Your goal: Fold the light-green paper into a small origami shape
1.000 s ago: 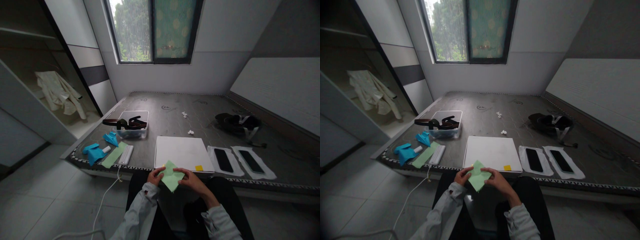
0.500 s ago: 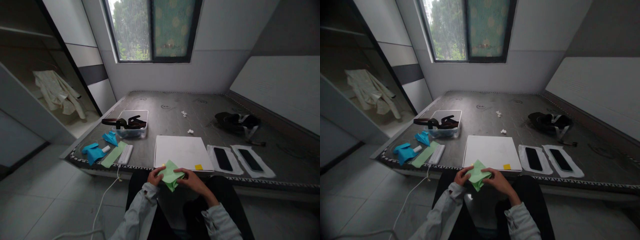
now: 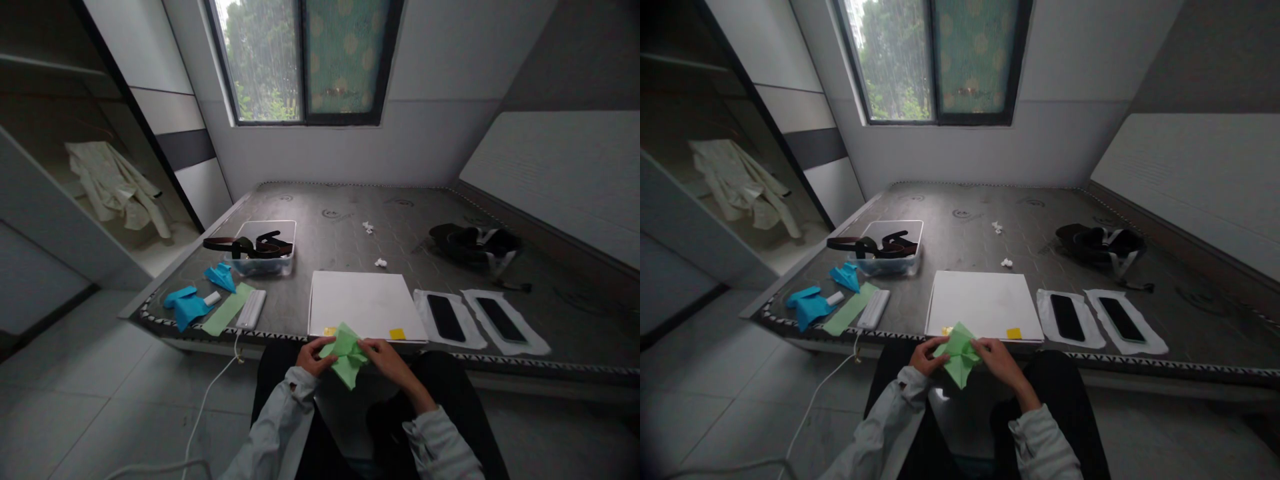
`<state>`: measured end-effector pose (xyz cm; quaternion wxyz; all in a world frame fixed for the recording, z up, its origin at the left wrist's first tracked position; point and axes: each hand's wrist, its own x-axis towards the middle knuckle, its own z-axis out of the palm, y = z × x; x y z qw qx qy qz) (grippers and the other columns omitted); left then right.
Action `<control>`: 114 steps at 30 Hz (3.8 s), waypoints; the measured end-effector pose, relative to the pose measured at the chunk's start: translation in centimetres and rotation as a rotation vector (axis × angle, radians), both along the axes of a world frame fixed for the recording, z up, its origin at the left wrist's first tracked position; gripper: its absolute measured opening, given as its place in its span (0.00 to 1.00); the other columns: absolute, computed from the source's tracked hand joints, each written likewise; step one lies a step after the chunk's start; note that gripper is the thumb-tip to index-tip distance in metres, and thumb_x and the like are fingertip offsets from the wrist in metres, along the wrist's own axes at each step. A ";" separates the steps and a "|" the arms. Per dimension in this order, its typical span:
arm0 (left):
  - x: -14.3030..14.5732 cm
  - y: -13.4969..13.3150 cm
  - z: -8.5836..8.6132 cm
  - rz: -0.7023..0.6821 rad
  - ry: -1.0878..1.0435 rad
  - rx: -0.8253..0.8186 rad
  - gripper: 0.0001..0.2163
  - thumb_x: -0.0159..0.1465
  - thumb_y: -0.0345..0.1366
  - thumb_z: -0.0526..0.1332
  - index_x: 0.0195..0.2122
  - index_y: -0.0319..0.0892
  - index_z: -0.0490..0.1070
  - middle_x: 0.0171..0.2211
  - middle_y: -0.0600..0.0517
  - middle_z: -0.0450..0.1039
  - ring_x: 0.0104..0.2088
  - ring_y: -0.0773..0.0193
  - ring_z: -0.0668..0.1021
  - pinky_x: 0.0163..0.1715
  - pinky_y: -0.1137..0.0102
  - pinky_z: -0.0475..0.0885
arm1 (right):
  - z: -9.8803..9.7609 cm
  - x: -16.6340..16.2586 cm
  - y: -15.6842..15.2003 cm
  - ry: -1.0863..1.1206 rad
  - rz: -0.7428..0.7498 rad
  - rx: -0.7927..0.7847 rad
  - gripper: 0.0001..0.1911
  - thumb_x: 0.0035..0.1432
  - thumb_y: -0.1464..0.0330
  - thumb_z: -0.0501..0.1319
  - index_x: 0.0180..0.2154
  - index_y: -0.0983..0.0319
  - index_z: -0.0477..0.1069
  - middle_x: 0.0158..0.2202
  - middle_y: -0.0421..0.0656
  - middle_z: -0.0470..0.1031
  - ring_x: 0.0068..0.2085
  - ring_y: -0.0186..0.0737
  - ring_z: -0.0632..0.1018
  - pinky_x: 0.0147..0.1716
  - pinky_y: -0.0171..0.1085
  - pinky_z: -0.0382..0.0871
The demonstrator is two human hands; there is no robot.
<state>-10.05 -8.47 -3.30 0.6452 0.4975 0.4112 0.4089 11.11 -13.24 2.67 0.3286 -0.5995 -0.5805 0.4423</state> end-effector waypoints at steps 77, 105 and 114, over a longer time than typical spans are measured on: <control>-0.6 0.8 0.8 0.247 -0.003 -0.137 0.25 0.44 0.59 0.67 0.26 0.44 0.62 0.07 0.62 0.63 0.07 0.71 0.65 0.07 0.78 0.54 | 1.3 -1.8 -0.4 0.478 -0.004 0.037 0.30 0.49 0.58 0.68 0.53 0.56 0.63 0.51 0.47 0.71 0.49 0.46 0.75 0.49 0.45 0.70; 0.0 0.0 0.7 0.052 0.112 0.184 0.18 0.45 0.46 0.70 0.32 0.40 0.72 0.25 0.55 0.75 0.26 0.64 0.76 0.26 0.73 0.70 | 0.3 -3.9 0.1 0.128 -0.240 0.077 0.16 0.49 0.60 0.63 0.35 0.65 0.76 0.32 0.44 0.79 0.34 0.46 0.78 0.35 0.38 0.71; 0.0 0.3 0.1 0.175 -0.016 0.046 0.28 0.40 0.40 0.74 0.42 0.40 0.69 0.33 0.49 0.78 0.30 0.59 0.79 0.30 0.70 0.74 | 0.5 -5.3 -0.2 0.319 -0.151 0.138 0.24 0.44 0.75 0.56 0.46 0.59 0.73 0.45 0.43 0.77 0.48 0.45 0.75 0.51 0.43 0.67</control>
